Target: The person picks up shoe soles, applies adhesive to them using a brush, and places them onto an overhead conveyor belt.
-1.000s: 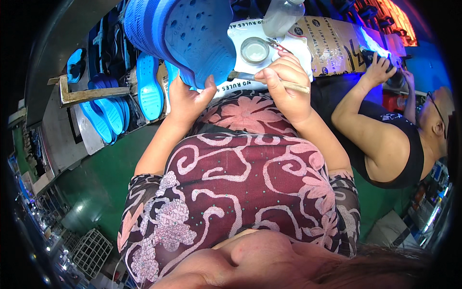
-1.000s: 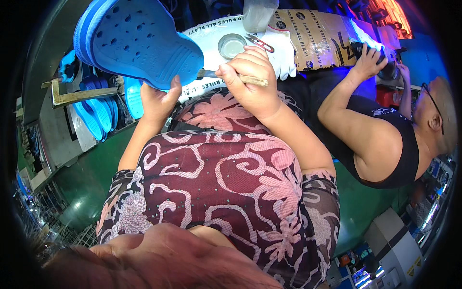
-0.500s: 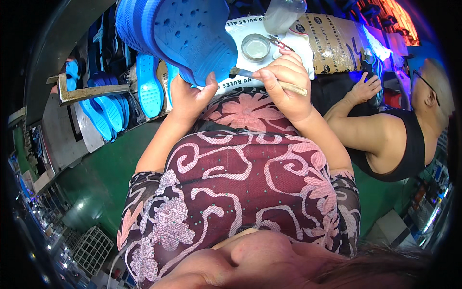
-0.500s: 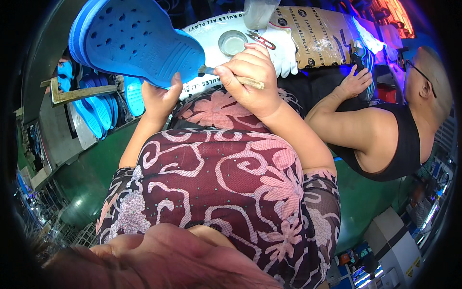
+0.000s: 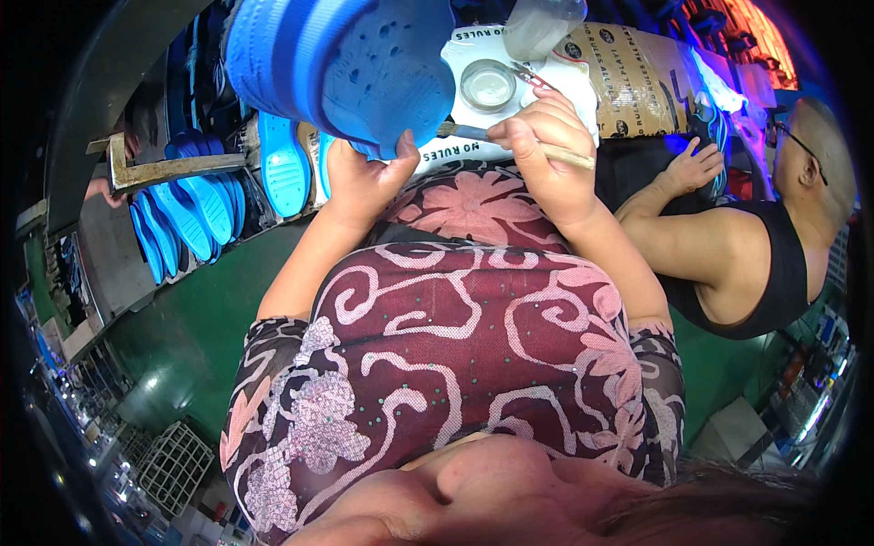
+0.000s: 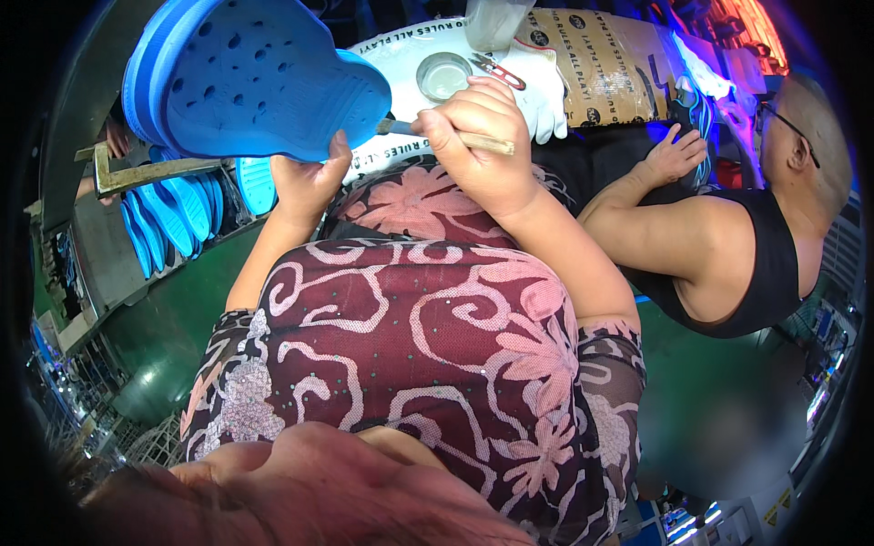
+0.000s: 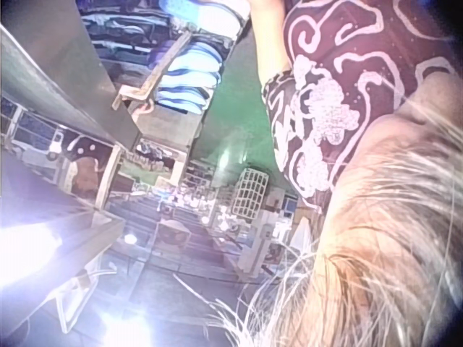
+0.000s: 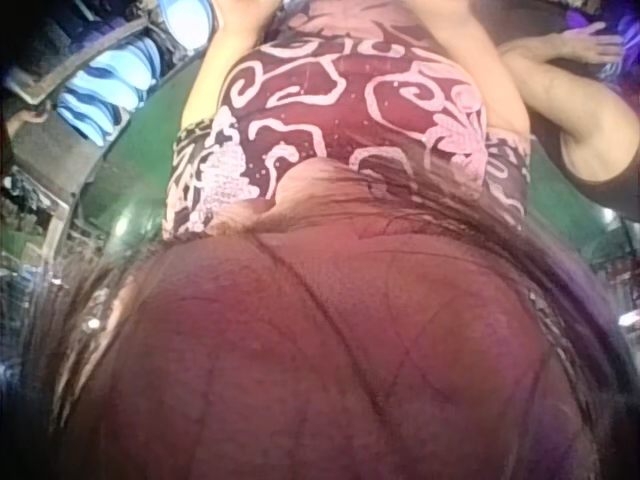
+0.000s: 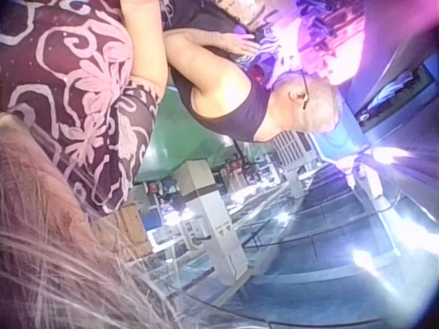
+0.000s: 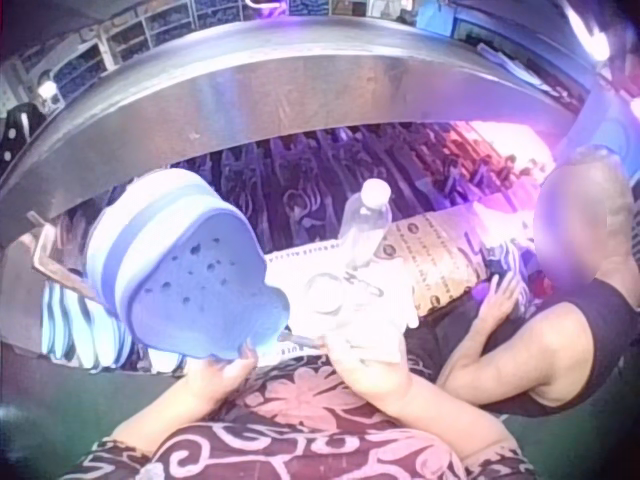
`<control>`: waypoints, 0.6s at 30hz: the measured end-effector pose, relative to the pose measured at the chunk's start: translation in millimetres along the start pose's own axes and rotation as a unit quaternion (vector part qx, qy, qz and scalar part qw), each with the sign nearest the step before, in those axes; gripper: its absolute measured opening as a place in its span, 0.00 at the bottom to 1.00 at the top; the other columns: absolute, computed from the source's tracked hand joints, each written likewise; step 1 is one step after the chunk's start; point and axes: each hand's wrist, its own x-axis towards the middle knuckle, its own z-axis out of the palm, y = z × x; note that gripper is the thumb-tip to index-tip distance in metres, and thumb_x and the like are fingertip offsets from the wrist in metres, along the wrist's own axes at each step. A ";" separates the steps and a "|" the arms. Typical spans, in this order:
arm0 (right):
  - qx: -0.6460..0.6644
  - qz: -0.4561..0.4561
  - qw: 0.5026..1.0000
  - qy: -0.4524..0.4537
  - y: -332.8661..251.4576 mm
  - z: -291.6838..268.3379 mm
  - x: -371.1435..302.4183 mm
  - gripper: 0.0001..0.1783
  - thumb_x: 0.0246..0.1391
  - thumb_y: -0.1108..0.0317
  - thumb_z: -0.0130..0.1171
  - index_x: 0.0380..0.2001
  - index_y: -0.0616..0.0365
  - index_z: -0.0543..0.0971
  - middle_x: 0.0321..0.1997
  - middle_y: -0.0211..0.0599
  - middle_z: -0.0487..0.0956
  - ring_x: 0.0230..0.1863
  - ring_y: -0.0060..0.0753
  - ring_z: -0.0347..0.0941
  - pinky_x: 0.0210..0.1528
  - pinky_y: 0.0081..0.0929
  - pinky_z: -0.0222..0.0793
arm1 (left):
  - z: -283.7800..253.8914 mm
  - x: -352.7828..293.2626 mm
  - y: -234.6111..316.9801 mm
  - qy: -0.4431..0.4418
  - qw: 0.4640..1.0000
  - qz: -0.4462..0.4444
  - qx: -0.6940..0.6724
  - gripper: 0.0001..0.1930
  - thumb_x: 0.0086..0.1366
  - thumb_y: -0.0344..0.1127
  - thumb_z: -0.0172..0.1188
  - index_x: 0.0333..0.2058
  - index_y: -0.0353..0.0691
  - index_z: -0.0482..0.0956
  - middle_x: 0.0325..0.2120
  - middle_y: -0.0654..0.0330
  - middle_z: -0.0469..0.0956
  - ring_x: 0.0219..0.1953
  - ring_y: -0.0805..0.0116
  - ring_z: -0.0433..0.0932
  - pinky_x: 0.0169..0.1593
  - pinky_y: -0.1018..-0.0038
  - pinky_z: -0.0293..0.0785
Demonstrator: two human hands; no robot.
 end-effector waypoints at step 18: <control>-0.034 -0.014 0.999 -0.032 0.3 -2.4 6.5 0.09 0.47 0.68 0.57 0.16 0.56 0.77 0.15 0.31 0.72 0.21 0.34 0.66 0.37 0.27 0.58 | -0.8 -2.1 1.2 0.002 0.989 -0.140 -0.056 0.17 0.50 0.30 0.60 0.40 0.30 0.70 0.30 0.52 0.78 0.32 0.69 0.77 0.37 0.74 0.72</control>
